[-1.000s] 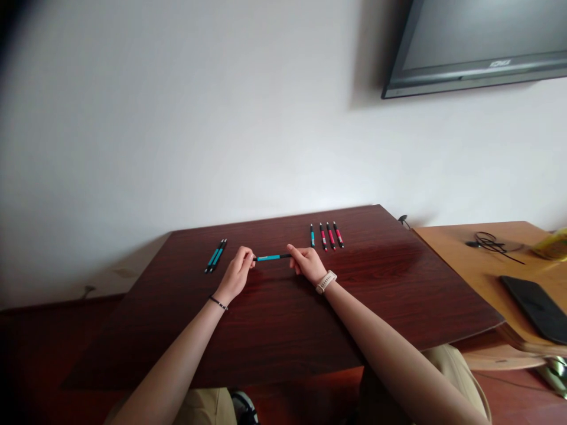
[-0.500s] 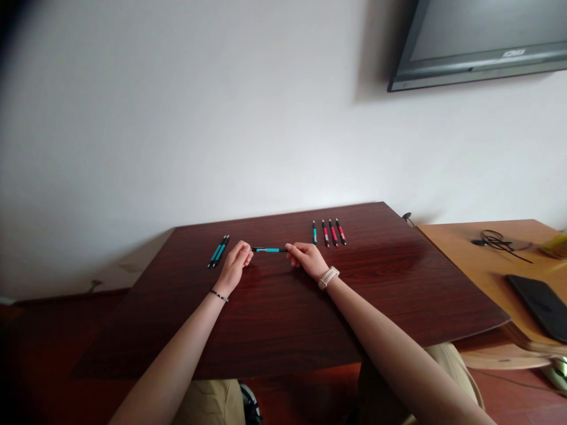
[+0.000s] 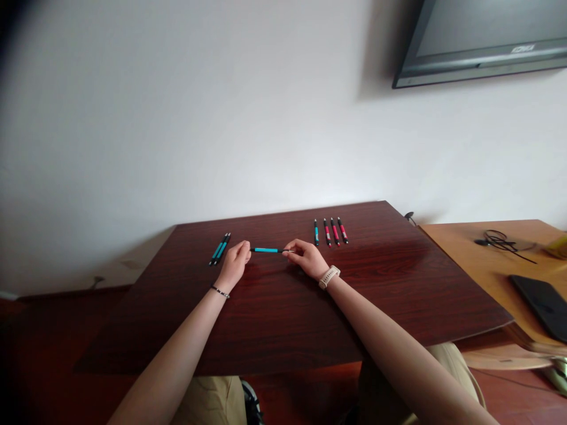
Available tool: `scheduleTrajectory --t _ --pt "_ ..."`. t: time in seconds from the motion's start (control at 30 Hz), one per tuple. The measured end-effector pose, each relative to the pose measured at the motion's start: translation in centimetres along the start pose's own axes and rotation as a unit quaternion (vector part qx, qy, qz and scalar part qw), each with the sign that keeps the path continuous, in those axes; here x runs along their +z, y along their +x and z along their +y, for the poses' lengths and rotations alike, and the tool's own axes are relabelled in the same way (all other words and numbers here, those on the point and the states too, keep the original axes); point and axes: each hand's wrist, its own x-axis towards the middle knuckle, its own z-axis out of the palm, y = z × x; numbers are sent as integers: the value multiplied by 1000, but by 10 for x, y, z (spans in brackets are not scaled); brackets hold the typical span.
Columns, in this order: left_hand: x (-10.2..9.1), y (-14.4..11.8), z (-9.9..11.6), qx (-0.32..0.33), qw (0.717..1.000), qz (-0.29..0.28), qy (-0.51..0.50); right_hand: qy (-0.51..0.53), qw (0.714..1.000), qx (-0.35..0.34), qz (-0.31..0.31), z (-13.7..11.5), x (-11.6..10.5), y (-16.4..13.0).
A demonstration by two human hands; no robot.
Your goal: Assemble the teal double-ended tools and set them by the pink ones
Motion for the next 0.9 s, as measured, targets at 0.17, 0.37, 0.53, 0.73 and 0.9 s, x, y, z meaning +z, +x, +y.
scheduleTrajectory --t 0.17,0.37,0.53,0.73,0.9 --pt "0 -1 -2 -39 998 -12 -38 14 1000 3 5 2 0 0" --pt "2 0 -4 -47 997 -27 -61 -12 1000 2 19 2 -1 1" --pt "0 0 -6 -51 998 19 43 -48 999 -11 17 2 -1 0" --pt "0 -1 -6 -42 998 -31 -24 -27 999 6 37 0 -1 0" --pt "-1 0 -6 -48 998 8 50 -48 998 -3 34 1 0 -1"
